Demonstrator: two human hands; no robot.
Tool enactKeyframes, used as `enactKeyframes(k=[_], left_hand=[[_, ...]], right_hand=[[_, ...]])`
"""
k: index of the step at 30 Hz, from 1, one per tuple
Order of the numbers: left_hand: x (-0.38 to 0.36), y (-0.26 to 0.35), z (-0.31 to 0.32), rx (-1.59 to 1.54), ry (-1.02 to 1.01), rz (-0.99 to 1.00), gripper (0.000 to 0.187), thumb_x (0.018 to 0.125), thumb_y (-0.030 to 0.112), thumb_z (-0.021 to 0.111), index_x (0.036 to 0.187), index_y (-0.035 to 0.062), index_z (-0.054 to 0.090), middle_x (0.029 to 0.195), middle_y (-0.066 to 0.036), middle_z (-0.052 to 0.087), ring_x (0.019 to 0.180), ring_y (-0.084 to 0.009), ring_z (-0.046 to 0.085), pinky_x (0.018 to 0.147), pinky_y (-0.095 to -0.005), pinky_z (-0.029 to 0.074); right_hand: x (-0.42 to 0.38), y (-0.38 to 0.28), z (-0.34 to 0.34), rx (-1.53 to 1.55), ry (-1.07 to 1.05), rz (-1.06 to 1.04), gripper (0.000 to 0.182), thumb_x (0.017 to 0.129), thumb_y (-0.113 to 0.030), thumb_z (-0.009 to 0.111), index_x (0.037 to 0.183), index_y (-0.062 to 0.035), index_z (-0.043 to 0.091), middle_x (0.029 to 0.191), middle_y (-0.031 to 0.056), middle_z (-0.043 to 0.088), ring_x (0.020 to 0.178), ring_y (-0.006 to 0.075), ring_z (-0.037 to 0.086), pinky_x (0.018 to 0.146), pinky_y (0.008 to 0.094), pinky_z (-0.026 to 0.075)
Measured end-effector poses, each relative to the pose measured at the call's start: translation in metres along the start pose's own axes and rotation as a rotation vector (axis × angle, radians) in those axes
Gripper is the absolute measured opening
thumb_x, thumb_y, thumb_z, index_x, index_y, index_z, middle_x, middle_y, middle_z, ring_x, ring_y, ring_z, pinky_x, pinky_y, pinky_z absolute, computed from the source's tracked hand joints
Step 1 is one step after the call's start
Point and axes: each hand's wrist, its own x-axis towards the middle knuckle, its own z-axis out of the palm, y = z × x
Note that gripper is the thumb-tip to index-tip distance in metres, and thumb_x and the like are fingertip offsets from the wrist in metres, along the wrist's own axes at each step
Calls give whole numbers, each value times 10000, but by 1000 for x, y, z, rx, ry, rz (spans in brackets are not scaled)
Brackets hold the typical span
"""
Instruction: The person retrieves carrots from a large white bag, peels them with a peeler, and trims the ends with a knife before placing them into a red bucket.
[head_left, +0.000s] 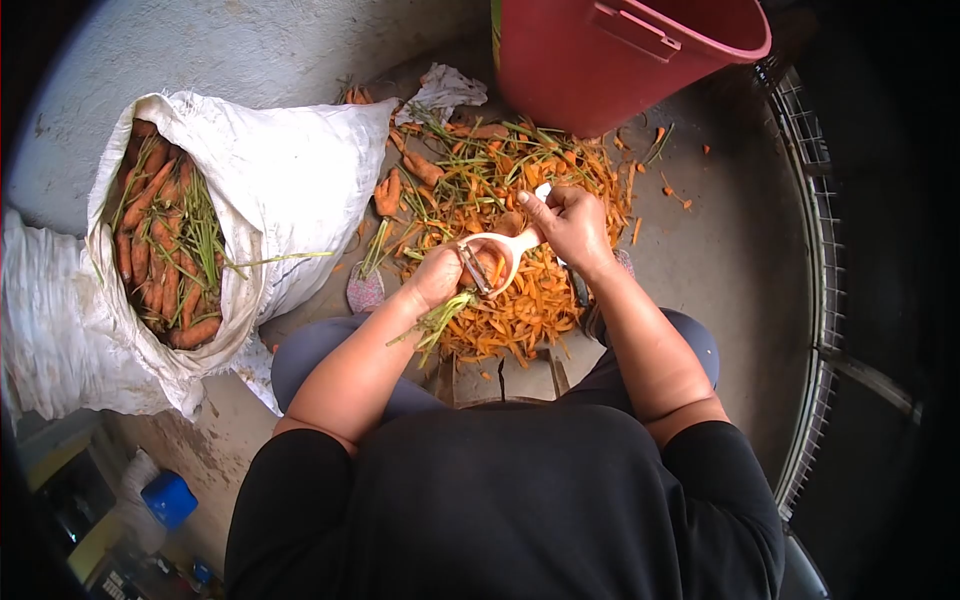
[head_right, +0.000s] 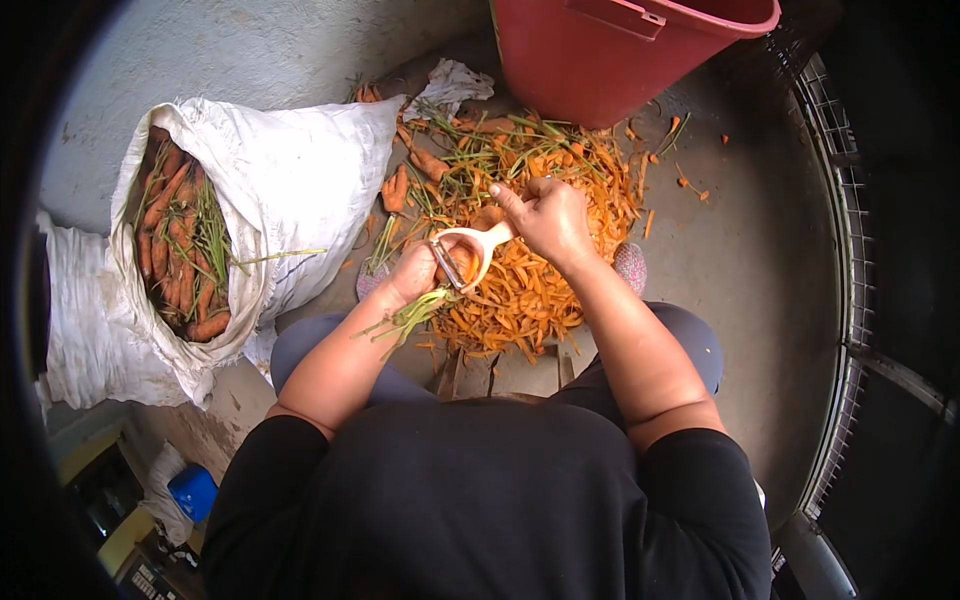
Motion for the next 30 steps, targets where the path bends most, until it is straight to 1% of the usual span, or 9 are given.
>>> enactKeyframes(k=[3,8,14,16,20,23,26,27,30], left_hand=[[1,-4,-7,-31,-109,-9,361,932,243,331,1069,-51,489,822,-149,588,633,-199,596,539,-288,503],[-3,-1,-2,-157,-2,-207,329,912,301,379,1040,11,464,771,-133,546,597,-196,544,511,-304,474],[-8,5,-9,-41,-37,-154,366,911,319,370,1099,13,437,782,-130,556,627,-215,581,469,-275,469],[-3,-2,-2,75,81,-65,372,903,327,391,1099,15,448,783,-131,564,603,-235,594,454,-285,483],[-3,1,-10,-96,-120,-190,341,897,294,416,1118,35,433,817,-126,547,693,-216,581,513,-307,510],[-12,11,13,21,18,-94,319,906,276,393,1135,53,406,870,-111,522,725,-188,539,525,-304,497],[-3,6,0,-73,-36,-104,325,906,272,400,1136,43,408,856,-106,528,712,-183,544,567,-315,512],[3,-1,-16,-152,-132,-141,352,906,283,406,1154,35,404,847,-99,533,706,-175,549,584,-312,513],[2,0,8,-177,163,-154,360,912,299,391,1143,24,411,840,-106,536,684,-175,545,572,-297,494]], right_hand=[[-6,-11,-2,-111,146,-176,360,697,-342,656,682,17,643,566,140,589,532,229,590,561,340,471],[27,17,-44,-119,444,254,265,687,-249,603,698,11,651,573,123,614,527,191,602,577,313,486],[3,-6,-16,65,168,25,243,677,-226,594,663,13,637,601,126,611,541,207,595,561,332,477],[-6,-17,-2,-71,189,-215,240,669,-228,604,656,9,633,630,132,612,551,225,592,571,339,480],[28,15,-31,-34,344,268,259,675,-254,605,695,2,639,662,153,620,618,233,614,615,348,483],[36,48,-37,-207,518,78,292,704,-283,606,708,7,640,596,140,607,544,214,596,558,330,469],[22,25,-19,285,206,140,317,720,-291,595,703,23,632,566,140,597,519,215,588,556,338,473],[12,9,-16,219,93,110,329,722,-296,593,695,30,630,564,143,597,516,219,588,554,346,474],[-7,-13,2,-158,14,-126,269,695,-279,599,696,-16,655,601,136,619,550,219,615,605,321,502]])
